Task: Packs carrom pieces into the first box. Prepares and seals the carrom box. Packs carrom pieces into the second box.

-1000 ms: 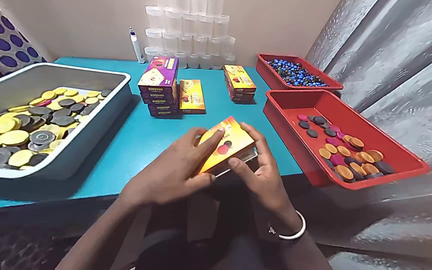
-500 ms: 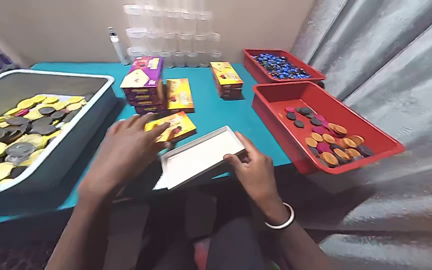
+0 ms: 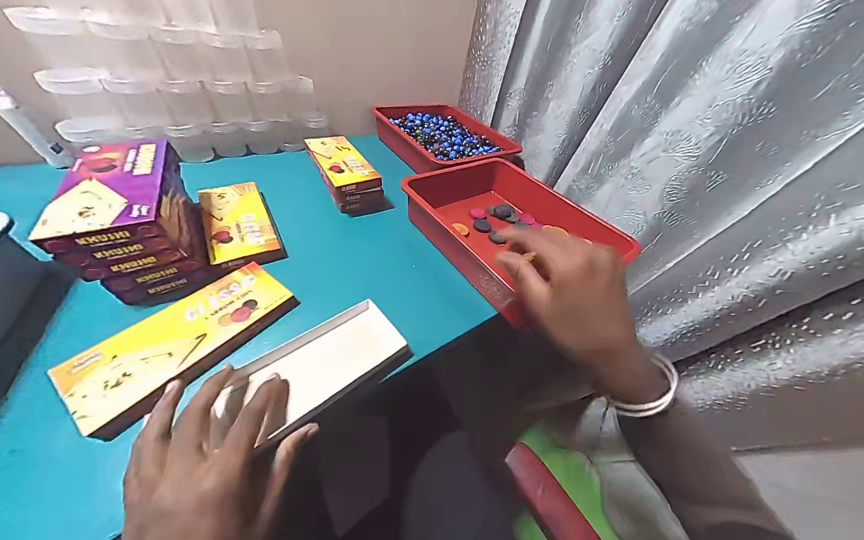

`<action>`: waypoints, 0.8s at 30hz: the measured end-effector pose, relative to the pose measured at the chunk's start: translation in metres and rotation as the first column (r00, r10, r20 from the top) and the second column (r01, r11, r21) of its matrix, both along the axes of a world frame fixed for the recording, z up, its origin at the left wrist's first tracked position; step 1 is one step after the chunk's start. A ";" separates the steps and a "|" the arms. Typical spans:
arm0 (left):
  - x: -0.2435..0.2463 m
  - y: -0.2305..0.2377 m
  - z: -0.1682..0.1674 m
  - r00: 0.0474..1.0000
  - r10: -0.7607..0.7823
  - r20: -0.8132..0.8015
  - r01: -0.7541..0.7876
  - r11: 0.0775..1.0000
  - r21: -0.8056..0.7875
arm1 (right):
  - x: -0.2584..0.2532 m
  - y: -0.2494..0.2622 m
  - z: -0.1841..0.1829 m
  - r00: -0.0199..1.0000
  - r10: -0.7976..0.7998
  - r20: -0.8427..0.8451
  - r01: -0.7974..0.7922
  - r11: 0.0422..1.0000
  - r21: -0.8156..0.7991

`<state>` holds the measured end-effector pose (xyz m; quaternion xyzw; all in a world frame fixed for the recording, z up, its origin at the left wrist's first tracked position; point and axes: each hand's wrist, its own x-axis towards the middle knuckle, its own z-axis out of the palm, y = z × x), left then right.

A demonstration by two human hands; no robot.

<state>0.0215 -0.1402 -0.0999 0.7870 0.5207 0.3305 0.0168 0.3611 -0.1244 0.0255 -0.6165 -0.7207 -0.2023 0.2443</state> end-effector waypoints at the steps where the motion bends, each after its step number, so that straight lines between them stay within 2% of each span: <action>1: -0.002 -0.002 0.001 1.000 0.008 0.020 -0.008 1.000 -0.027 | 0.022 0.018 0.016 0.999 -0.023 0.022 0.025 0.996 -0.083; 3: -0.004 -0.009 0.006 0.999 0.016 0.029 -0.013 0.995 -0.103 | 0.068 0.069 0.032 0.991 -0.084 0.100 0.107 0.963 -0.247; 5: -0.003 -0.013 0.007 1.000 0.025 -0.014 -0.027 0.992 -0.126 | 0.114 0.120 0.024 0.974 -0.091 0.208 0.160 0.925 -0.346; 7: 0.004 -0.015 0.004 0.996 0.078 -0.037 -0.082 0.990 -0.111 | 0.148 0.155 0.010 0.955 0.013 0.296 0.120 0.897 -0.425; 9: 0.004 -0.016 0.004 0.996 0.092 -0.018 -0.093 0.991 -0.094 | 0.160 0.176 0.002 0.958 0.118 0.260 0.047 0.834 -0.549; 12: 0.004 -0.015 0.003 0.988 0.153 0.006 -0.153 0.988 -0.007 | 0.161 0.191 -0.006 0.953 0.175 0.247 0.018 0.782 -0.624; 15: 0.007 -0.014 0.001 0.975 0.216 -0.050 -0.214 0.976 0.029 | 0.146 0.191 -0.001 0.940 0.141 0.311 0.070 0.812 -0.580; 18: 0.005 -0.015 -0.005 0.975 0.218 -0.052 -0.217 0.976 0.018 | 0.129 0.190 0.012 0.962 0.180 0.205 -0.039 0.833 -0.552; 20: 0.004 -0.016 -0.008 0.974 0.221 -0.043 -0.221 0.975 0.012 | 0.120 0.193 0.012 0.961 0.229 0.153 -0.090 0.786 -0.612; 22: 0.005 -0.017 -0.009 0.971 0.231 -0.053 -0.230 0.973 0.033 | 0.110 0.192 0.007 0.961 0.218 0.169 -0.046 0.731 -0.681; 24: 0.003 -0.018 -0.008 0.971 0.235 -0.047 -0.233 0.972 0.044 | 0.101 0.191 0.006 0.965 0.155 0.210 0.034 0.721 -0.692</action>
